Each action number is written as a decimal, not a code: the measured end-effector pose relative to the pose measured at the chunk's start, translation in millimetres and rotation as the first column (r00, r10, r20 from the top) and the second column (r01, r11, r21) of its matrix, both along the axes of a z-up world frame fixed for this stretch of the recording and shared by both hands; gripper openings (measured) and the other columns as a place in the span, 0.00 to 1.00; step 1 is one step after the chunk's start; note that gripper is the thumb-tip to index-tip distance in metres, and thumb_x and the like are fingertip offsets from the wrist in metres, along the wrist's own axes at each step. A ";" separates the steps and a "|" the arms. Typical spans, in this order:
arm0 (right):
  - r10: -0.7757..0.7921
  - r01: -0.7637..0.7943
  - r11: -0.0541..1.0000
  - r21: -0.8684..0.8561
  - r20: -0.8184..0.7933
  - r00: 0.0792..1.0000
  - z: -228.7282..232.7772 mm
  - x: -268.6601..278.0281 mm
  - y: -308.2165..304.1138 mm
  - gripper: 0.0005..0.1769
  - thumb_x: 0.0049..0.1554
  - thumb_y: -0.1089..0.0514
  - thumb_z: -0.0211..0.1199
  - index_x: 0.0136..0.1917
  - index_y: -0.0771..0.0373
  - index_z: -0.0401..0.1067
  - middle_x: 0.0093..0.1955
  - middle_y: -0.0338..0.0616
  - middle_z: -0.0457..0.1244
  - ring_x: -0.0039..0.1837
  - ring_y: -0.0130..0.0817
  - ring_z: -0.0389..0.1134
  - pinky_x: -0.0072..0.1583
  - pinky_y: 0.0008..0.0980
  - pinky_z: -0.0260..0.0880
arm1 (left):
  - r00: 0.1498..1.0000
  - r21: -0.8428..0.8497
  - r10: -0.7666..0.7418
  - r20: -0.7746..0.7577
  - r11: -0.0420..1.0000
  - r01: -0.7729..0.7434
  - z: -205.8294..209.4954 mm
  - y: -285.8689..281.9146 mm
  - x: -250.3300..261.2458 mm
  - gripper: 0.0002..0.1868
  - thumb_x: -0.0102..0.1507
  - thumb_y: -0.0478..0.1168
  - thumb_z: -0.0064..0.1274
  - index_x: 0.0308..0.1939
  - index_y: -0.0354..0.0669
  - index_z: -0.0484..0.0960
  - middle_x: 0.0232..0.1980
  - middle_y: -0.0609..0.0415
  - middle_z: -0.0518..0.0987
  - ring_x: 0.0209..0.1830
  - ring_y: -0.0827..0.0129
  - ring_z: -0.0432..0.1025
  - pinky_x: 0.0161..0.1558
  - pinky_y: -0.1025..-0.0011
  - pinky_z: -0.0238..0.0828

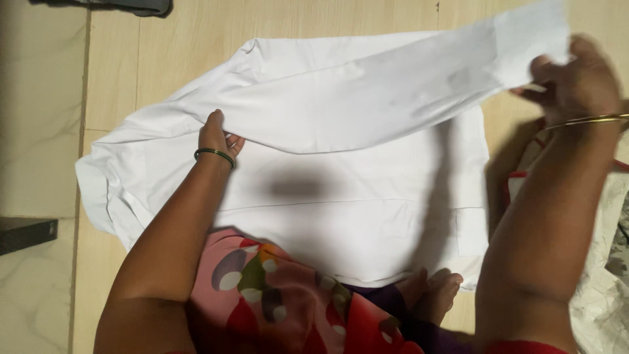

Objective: The person folds a white shirt on the floor by hand, smoothing and folding the sleeves and body into a compact rectangle. The folded shirt is then placed into a cloth bag.

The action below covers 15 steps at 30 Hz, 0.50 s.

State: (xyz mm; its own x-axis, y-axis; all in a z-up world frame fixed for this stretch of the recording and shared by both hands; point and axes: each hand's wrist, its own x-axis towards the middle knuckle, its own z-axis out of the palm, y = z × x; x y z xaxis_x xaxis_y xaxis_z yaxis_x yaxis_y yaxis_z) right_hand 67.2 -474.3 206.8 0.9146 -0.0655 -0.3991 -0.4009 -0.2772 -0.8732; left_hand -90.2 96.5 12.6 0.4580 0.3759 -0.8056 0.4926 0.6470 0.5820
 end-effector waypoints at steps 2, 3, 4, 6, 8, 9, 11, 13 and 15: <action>0.045 -0.047 0.999 0.015 0.088 0.995 36.3 -0.5 6.7 0.09 0.60 0.69 0.59 0.54 0.63 0.69 0.47 0.39 0.66 0.50 0.31 0.71 0.55 0.41 0.76 | 0.999 -0.053 -0.036 -0.010 0.998 0.036 0.2 -5.1 0.7 0.29 0.63 0.57 0.47 0.62 0.43 0.69 0.55 0.48 0.74 0.53 0.56 0.74 0.55 0.57 0.71; 0.057 -0.060 0.998 0.022 0.139 0.989 48.2 -1.1 11.5 0.09 0.60 0.70 0.58 0.54 0.63 0.70 0.47 0.40 0.66 0.50 0.31 0.71 0.55 0.41 0.76 | 0.998 -0.078 -0.054 -0.011 0.996 0.053 0.8 -6.9 1.9 0.30 0.63 0.58 0.47 0.62 0.44 0.68 0.55 0.47 0.73 0.54 0.54 0.74 0.55 0.56 0.69; 0.061 -0.066 0.998 0.023 0.175 0.983 56.5 -3.5 16.1 0.09 0.60 0.70 0.58 0.54 0.63 0.70 0.47 0.40 0.66 0.50 0.31 0.71 0.55 0.40 0.76 | 0.997 -0.105 -0.067 -0.031 0.992 0.064 1.9 -8.5 3.0 0.32 0.63 0.59 0.47 0.63 0.43 0.67 0.57 0.45 0.74 0.54 0.53 0.74 0.56 0.55 0.69; 0.063 -0.071 0.997 0.028 0.222 0.973 70.2 -7.0 20.5 0.09 0.60 0.70 0.58 0.54 0.63 0.70 0.47 0.40 0.66 0.49 0.31 0.70 0.55 0.40 0.76 | 0.993 -0.161 -0.098 -0.069 0.983 0.086 5.3 -13.5 2.9 0.35 0.64 0.62 0.47 0.64 0.41 0.64 0.60 0.41 0.74 0.56 0.50 0.74 0.57 0.54 0.69; 0.064 -0.076 0.997 0.034 0.263 0.963 72.1 -9.5 25.7 0.09 0.60 0.70 0.58 0.54 0.63 0.70 0.47 0.40 0.66 0.49 0.31 0.70 0.55 0.40 0.75 | 0.937 -0.298 -0.348 -0.003 0.895 0.332 10.0 -19.4 -0.9 0.40 0.64 0.67 0.44 0.65 0.37 0.68 0.61 0.39 0.75 0.57 0.51 0.74 0.55 0.55 0.70; 0.064 -0.077 0.996 0.037 0.278 0.959 71.1 -11.2 27.7 0.09 0.60 0.70 0.58 0.54 0.63 0.70 0.47 0.40 0.66 0.49 0.32 0.70 0.55 0.40 0.75 | 0.886 -0.355 -0.462 0.044 0.822 0.446 12.4 -22.0 -4.1 0.43 0.64 0.69 0.42 0.65 0.35 0.71 0.62 0.38 0.76 0.57 0.51 0.74 0.54 0.55 0.70; 0.055 -0.072 0.997 0.043 0.303 0.951 71.1 -14.3 29.1 0.09 0.60 0.70 0.58 0.53 0.63 0.71 0.47 0.41 0.66 0.49 0.32 0.70 0.55 0.39 0.75 | 0.705 -0.326 -0.695 0.143 0.639 0.696 14.7 -36.1 -13.3 0.38 0.65 0.65 0.46 0.66 0.38 0.71 0.64 0.40 0.77 0.60 0.52 0.74 0.58 0.57 0.72; 0.047 -0.066 0.997 0.047 0.324 0.945 76.0 -16.5 28.3 0.09 0.60 0.70 0.58 0.53 0.63 0.71 0.46 0.41 0.66 0.49 0.32 0.70 0.54 0.39 0.75 | 0.617 -0.314 -0.751 0.235 0.543 0.779 14.8 -41.9 -14.4 0.31 0.66 0.59 0.48 0.65 0.42 0.71 0.66 0.41 0.76 0.63 0.53 0.73 0.60 0.58 0.72; 0.042 -0.064 0.996 0.054 0.337 0.940 84.5 -17.5 28.6 0.09 0.59 0.71 0.57 0.53 0.63 0.71 0.46 0.41 0.67 0.49 0.32 0.70 0.54 0.39 0.75 | 0.672 -0.342 -0.665 0.327 0.579 0.740 12.5 -41.5 -11.9 0.24 0.67 0.52 0.49 0.64 0.48 0.69 0.66 0.43 0.75 0.64 0.53 0.72 0.60 0.57 0.72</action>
